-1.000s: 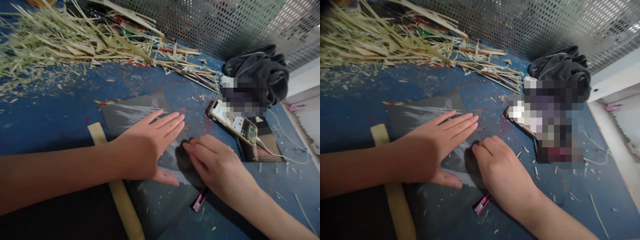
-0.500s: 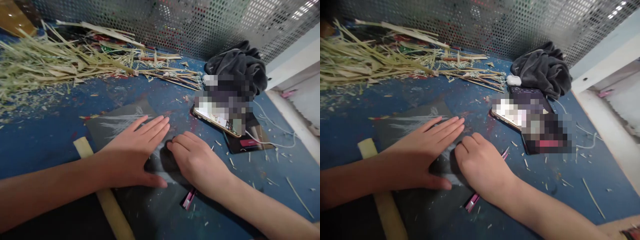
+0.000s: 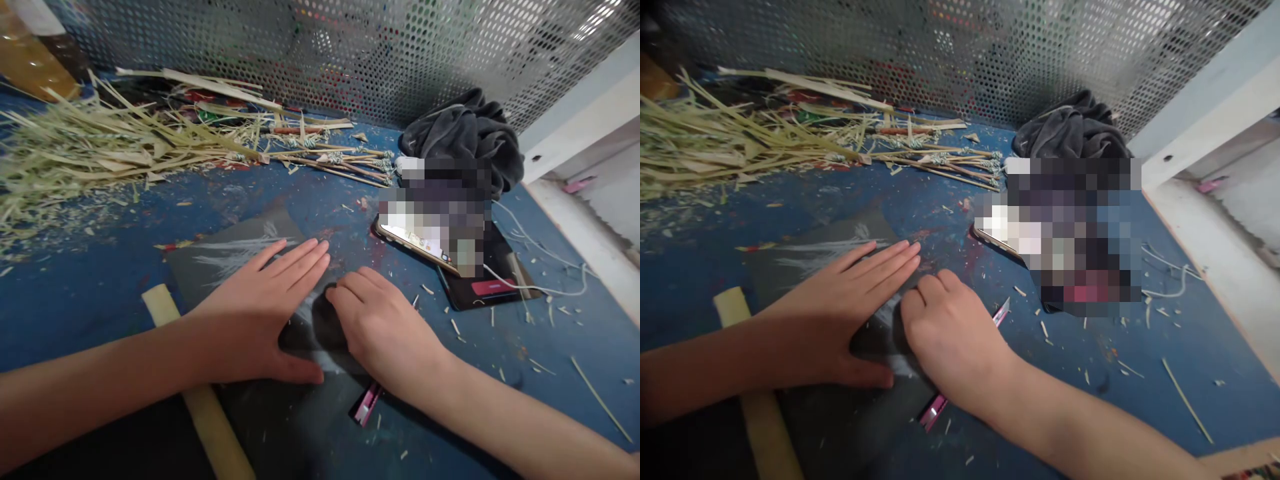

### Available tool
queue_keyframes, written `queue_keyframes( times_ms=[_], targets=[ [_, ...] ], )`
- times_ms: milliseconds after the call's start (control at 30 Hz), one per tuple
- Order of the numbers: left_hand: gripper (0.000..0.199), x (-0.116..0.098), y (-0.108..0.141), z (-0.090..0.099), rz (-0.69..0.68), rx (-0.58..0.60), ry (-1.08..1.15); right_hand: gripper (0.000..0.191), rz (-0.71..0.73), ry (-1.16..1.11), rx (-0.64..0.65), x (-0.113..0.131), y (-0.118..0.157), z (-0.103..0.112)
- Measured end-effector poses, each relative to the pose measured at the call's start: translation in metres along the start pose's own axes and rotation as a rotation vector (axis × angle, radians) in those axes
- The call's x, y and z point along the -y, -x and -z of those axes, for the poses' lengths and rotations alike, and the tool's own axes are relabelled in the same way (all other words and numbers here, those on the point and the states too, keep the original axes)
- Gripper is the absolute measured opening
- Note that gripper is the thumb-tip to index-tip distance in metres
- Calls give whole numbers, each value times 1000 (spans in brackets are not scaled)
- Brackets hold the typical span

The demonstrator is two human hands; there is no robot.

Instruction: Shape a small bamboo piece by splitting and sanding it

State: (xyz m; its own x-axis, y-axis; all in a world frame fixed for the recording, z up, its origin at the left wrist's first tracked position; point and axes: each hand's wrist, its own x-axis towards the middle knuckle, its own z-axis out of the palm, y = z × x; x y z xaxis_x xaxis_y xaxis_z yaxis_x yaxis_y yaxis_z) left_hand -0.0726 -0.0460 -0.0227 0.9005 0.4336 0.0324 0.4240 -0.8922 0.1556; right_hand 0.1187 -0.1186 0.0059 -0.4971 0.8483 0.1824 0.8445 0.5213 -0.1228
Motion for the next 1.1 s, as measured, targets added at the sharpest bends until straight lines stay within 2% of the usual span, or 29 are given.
queue_keyframes(
  times_ms=[133, 200, 367, 500, 633, 767, 900, 1100],
  targets=[
    [120, -1, -1, 3, 0, 25, -12, 22, 30, 36, 51, 4, 0, 0],
    [121, -2, -1, 4, -3, 31, -13, 20, 18, 56, 32, 5, 1, 0],
    [119, -2, 0, 4, 8, 0, 15, 21, 11, 8, 54, 3, 5, -1],
    [117, 0, 2, 2, 7, -19, 42, 21, 34, 27, -18, 2, 5, -4],
    [118, 0, 3, 0, 15, -38, 51, 19, 48, 46, 52, 1, 2, -3],
    [118, 1, 3, 0, 24, -7, 57, 20, 13, 23, 46, 0, 1, -2],
    [118, 0, 3, 0, 34, -4, 55, 21, 17, -5, 96, 1, 1, -1],
    [117, 0, 2, 0, 31, -30, 70, 18, 39, 24, 32, 3, 1, -2]
  ],
)
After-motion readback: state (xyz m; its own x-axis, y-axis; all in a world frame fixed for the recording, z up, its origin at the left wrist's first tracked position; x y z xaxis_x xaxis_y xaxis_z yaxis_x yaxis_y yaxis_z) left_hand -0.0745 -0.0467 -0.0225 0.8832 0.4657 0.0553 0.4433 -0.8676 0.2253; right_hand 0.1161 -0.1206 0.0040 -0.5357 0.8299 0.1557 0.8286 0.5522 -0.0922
